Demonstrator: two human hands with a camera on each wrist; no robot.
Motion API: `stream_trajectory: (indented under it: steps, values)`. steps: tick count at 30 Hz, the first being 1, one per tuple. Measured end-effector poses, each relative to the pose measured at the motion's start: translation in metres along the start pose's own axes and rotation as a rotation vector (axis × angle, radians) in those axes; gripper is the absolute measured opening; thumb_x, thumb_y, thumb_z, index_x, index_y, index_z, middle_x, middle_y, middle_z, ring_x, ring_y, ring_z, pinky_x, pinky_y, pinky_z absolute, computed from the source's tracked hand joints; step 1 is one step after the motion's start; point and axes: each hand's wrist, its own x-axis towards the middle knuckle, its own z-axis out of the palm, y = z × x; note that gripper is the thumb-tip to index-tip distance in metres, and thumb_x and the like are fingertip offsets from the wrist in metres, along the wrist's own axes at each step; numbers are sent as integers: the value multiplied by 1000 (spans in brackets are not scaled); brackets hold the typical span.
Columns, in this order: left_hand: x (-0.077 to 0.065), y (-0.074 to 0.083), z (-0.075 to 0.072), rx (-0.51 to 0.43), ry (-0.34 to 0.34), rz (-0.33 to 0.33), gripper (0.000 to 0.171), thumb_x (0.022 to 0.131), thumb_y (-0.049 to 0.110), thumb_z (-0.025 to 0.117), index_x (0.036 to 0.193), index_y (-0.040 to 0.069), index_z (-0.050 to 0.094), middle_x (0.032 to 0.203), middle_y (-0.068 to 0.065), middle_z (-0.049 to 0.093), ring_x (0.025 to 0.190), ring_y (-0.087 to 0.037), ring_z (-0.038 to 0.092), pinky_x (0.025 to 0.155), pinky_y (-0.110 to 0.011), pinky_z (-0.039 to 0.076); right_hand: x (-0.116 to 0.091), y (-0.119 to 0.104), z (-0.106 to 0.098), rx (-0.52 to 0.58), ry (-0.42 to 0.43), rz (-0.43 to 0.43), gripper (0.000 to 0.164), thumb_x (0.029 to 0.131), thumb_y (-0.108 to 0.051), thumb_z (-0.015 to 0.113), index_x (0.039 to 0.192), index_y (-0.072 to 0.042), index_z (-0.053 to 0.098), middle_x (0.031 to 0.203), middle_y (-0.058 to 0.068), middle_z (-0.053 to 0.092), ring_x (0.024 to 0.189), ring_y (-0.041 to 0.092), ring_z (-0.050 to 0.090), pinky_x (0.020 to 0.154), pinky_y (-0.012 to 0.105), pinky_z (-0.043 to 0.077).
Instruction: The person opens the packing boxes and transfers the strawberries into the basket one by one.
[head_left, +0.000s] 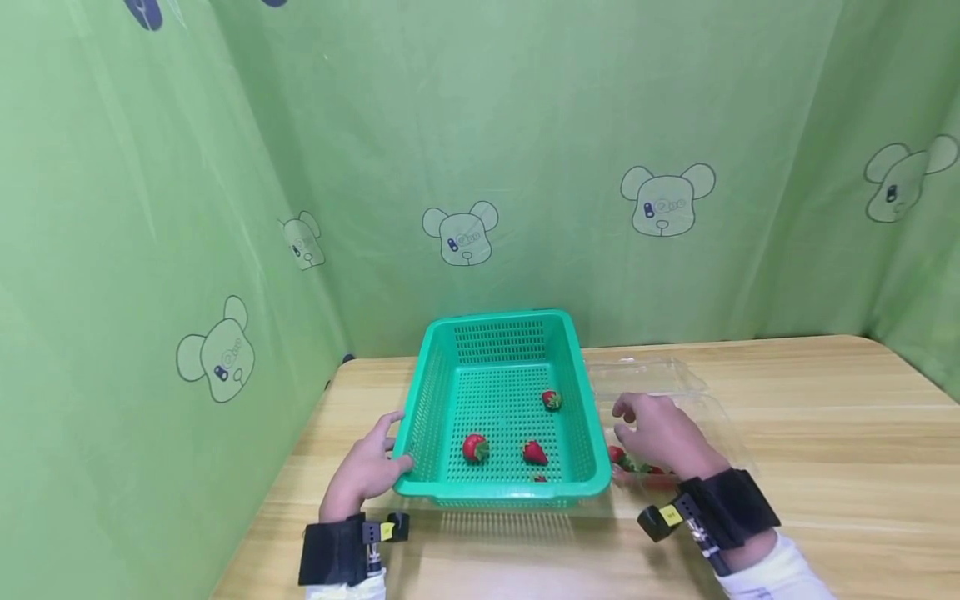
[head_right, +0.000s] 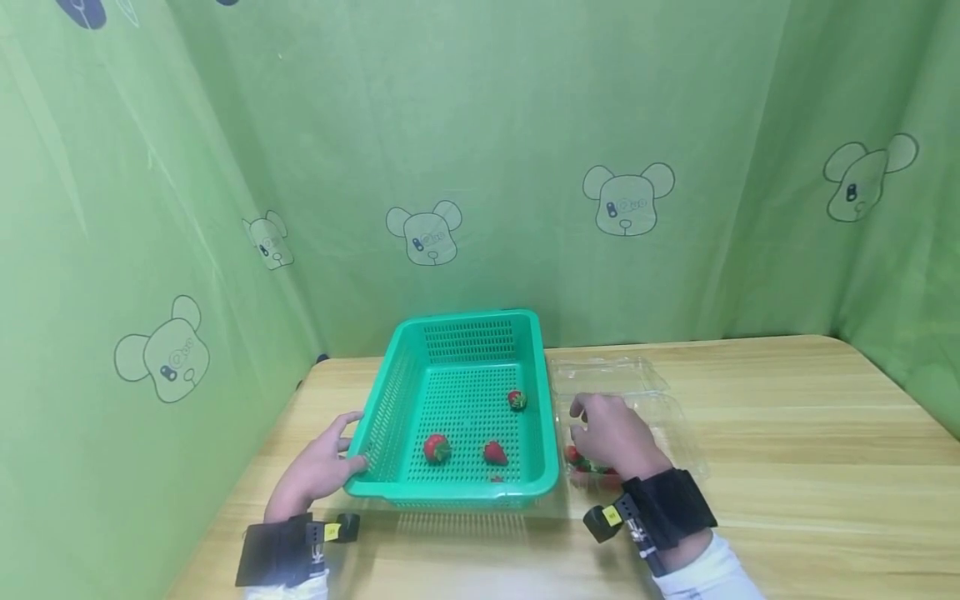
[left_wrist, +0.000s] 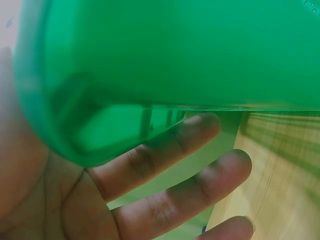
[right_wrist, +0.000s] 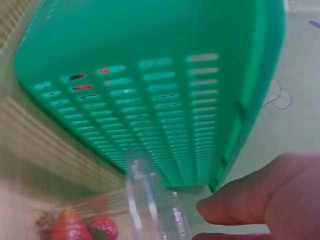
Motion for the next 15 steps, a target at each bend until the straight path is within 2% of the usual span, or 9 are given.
stream_trajectory:
  steps: [5, 12, 15]
  values:
    - [1, 0, 0, 0, -1, -2, 66, 85, 6, 60, 144, 11, 32, 127, -27, 57, 114, -40, 54, 88, -56, 47, 3, 5, 7, 13, -60, 33, 27, 81, -11, 63, 106, -1, 61, 100, 18, 62, 82, 29, 57, 66, 43, 50]
    - [1, 0, 1, 0, 1, 1, 67, 83, 4, 59, 144, 11, 32, 127, -27, 57, 114, -40, 54, 88, -56, 47, 3, 10, 13, 25, -106, 26, 36, 75, -11, 65, 109, -1, 62, 104, 21, 62, 86, 31, 59, 71, 49, 51]
    - [1, -1, 0, -4, 1, -2, 68, 83, 4, 59, 144, 11, 32, 128, -27, 56, 114, -40, 54, 88, -56, 46, 4, 9, 17, 19, -127, 20, 37, 77, -14, 66, 111, -1, 62, 106, 24, 63, 88, 32, 60, 72, 51, 52]
